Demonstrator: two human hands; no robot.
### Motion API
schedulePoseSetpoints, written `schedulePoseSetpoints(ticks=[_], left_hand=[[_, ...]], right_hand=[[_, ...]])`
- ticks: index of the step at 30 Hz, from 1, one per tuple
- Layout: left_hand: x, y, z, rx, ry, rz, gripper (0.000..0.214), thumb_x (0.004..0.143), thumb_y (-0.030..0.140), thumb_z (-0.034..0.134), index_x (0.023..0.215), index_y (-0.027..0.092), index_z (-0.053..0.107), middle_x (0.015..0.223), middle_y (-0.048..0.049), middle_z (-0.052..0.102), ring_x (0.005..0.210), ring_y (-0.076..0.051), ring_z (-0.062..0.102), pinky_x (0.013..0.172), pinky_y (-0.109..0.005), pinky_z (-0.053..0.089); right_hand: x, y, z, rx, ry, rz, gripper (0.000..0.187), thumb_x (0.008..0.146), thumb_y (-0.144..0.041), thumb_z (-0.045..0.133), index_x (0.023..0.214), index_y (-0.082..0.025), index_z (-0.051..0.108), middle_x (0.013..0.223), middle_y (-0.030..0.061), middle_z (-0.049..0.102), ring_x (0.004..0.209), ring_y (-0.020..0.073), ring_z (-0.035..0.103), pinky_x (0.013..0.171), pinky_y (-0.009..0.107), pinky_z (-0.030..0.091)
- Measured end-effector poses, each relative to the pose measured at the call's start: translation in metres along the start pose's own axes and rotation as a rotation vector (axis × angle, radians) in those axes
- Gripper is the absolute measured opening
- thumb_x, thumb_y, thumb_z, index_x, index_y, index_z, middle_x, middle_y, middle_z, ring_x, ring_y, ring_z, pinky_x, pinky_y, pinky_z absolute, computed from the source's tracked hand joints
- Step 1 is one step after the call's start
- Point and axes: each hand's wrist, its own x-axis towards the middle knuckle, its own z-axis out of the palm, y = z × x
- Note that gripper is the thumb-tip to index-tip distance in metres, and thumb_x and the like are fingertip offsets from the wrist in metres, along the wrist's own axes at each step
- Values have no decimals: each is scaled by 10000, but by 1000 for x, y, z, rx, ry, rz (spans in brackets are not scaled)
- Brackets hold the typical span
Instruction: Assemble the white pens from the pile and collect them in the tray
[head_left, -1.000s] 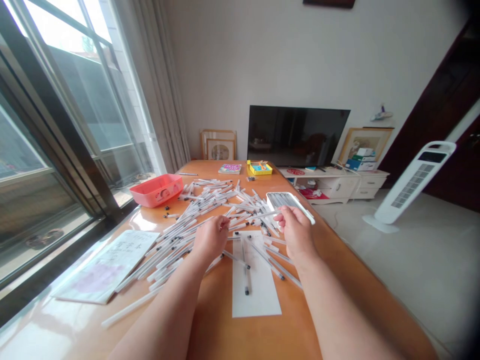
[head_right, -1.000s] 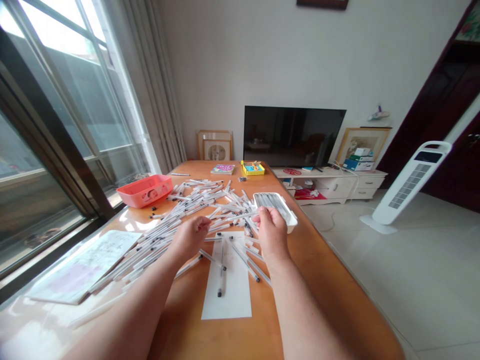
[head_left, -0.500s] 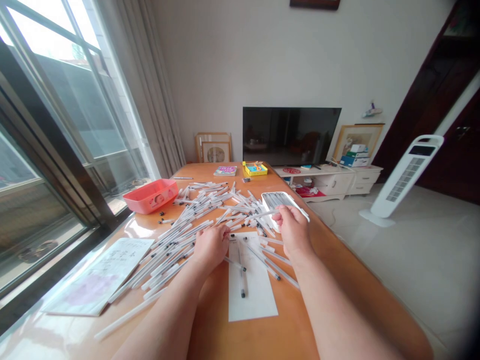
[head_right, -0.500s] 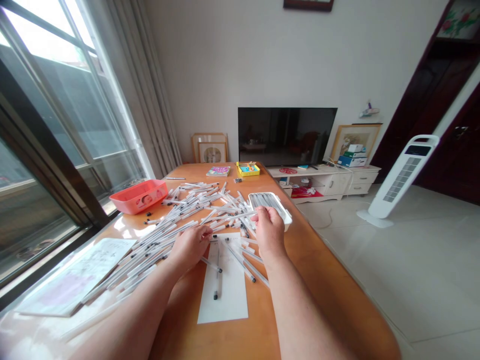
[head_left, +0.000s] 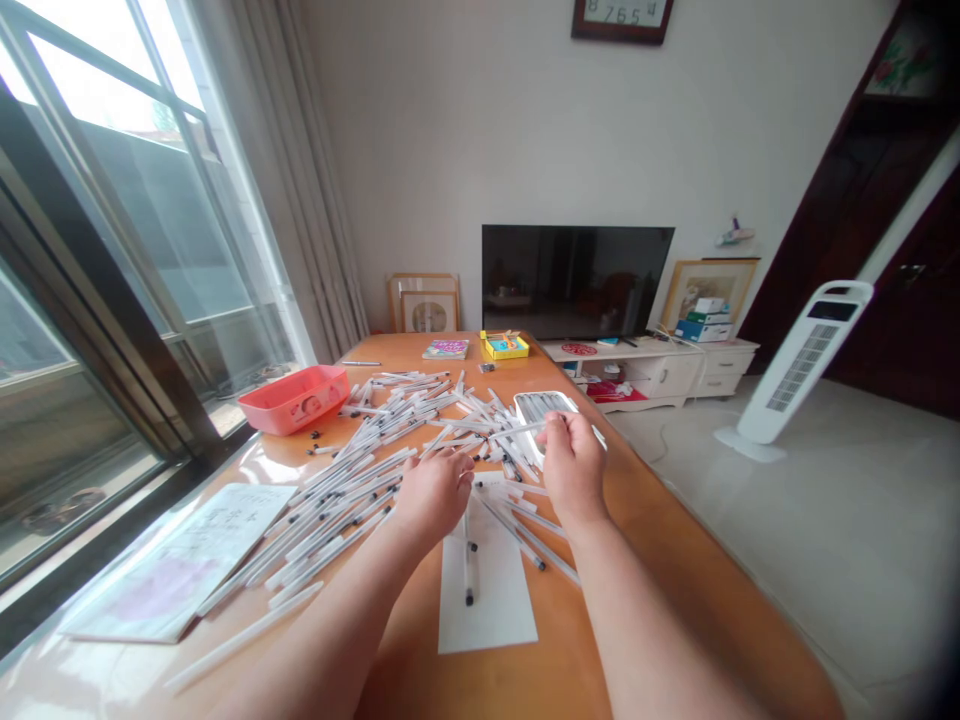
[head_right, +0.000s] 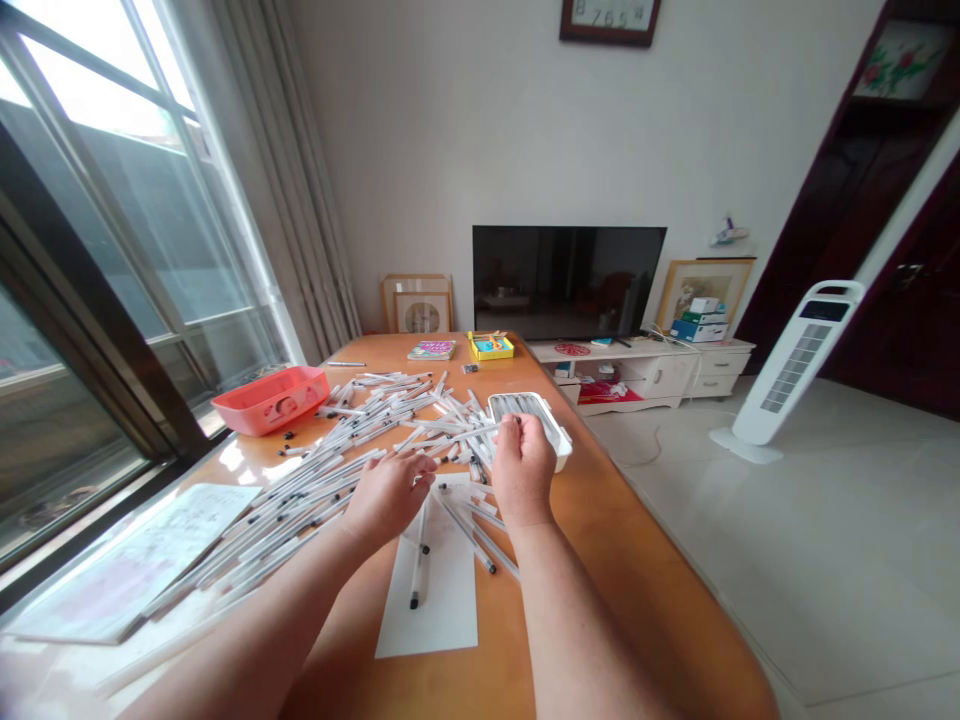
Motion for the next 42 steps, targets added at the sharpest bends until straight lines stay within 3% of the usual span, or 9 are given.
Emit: schedulePoseSetpoints(ticks=[6,17,32,42], left_hand=[[21,13,-1,48,-73,-18,229,909,305,482,972,267,699,1032,-83,729,1001,-284,633,935,-441,375],[66,28,36,62,-91,18,269,830,253,554,1017,258,747,1137,-102,679,1086,-300,590,938,-413,429],[73,27,39,114,-125,-22,192,806,300,583,887,197,723,1053,-142,683,998,-303,633,853,-384,488],[78,27,43,76,-114,24,260,859,315,546,1039,253,724,1142,-115,656,1031,-292,637,917,-412,472]], right_hand=[[1,-3,0,33,30,-5,321,918,-499,518,848,-207,630,721,41,692,672,199,591,662,309,428],[1,-5,-2,101,38,-6,306,917,-495,530,870,-210,631,722,33,690,619,187,574,634,306,427],[2,-5,-2,89,33,-10,309,930,-496,512,855,-213,610,716,21,669,589,170,529,604,296,419],[1,-5,-2,104,26,-12,288,931,-473,521,882,-209,625,740,31,687,643,185,582,647,303,442]])
